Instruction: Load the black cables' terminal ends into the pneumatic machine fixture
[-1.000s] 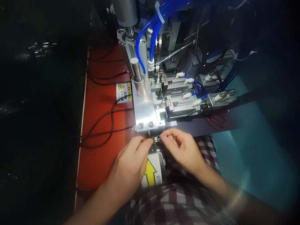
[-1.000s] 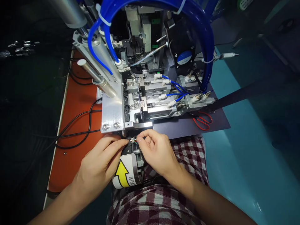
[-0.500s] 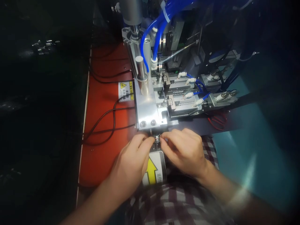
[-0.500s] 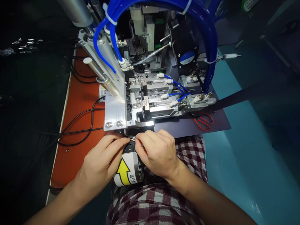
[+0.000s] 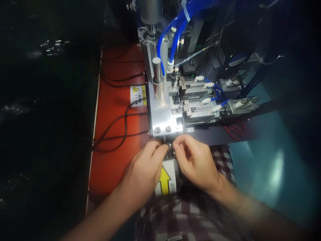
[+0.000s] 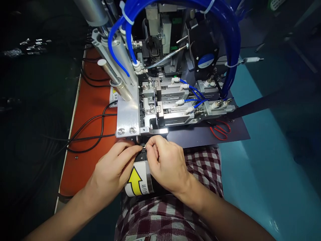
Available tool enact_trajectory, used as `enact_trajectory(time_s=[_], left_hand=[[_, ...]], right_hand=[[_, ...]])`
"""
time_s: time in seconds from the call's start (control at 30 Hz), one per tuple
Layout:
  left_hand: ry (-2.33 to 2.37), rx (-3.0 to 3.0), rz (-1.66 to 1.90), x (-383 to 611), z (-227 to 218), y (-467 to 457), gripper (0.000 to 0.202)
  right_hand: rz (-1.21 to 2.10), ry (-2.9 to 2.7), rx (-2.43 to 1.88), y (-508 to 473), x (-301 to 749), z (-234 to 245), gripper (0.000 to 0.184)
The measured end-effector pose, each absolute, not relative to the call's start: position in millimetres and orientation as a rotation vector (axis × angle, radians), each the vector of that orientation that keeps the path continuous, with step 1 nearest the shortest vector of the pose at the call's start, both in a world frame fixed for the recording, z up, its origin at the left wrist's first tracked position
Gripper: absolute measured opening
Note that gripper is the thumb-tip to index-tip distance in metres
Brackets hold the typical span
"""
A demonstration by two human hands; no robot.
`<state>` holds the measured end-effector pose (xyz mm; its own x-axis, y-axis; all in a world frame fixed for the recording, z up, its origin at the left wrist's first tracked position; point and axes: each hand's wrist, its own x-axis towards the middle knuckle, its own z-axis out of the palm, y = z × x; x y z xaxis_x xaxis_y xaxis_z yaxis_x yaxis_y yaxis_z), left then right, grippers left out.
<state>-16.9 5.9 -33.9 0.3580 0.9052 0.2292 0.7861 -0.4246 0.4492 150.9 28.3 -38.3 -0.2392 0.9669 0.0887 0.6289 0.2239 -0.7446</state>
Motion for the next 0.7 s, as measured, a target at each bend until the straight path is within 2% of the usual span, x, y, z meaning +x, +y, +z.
enact_trajectory(time_s=[0.17, 0.4, 0.57, 0.7], left_hand=[[1.510, 2.365, 0.657, -16.6, -34.6, 6.5, 0.027], [1.512, 2.356, 0.669, -15.6, -34.2, 7.7, 0.027], [1.517, 2.358, 0.662, -16.1, -34.2, 7.5, 0.028], [1.515, 2.359, 0.661, -16.9, -34.1, 7.5, 0.027]], right_hand=[[1.150, -1.545, -1.608, 27.5, 146.9, -44.1, 0.017], [1.691, -1.020, -1.608, 38.8, 145.6, -35.3, 0.015], [1.601, -0.966, -1.594, 38.5, 145.0, -35.6, 0.013], [1.667, -0.964, -1.551, 35.7, 151.3, -39.9, 0.017]])
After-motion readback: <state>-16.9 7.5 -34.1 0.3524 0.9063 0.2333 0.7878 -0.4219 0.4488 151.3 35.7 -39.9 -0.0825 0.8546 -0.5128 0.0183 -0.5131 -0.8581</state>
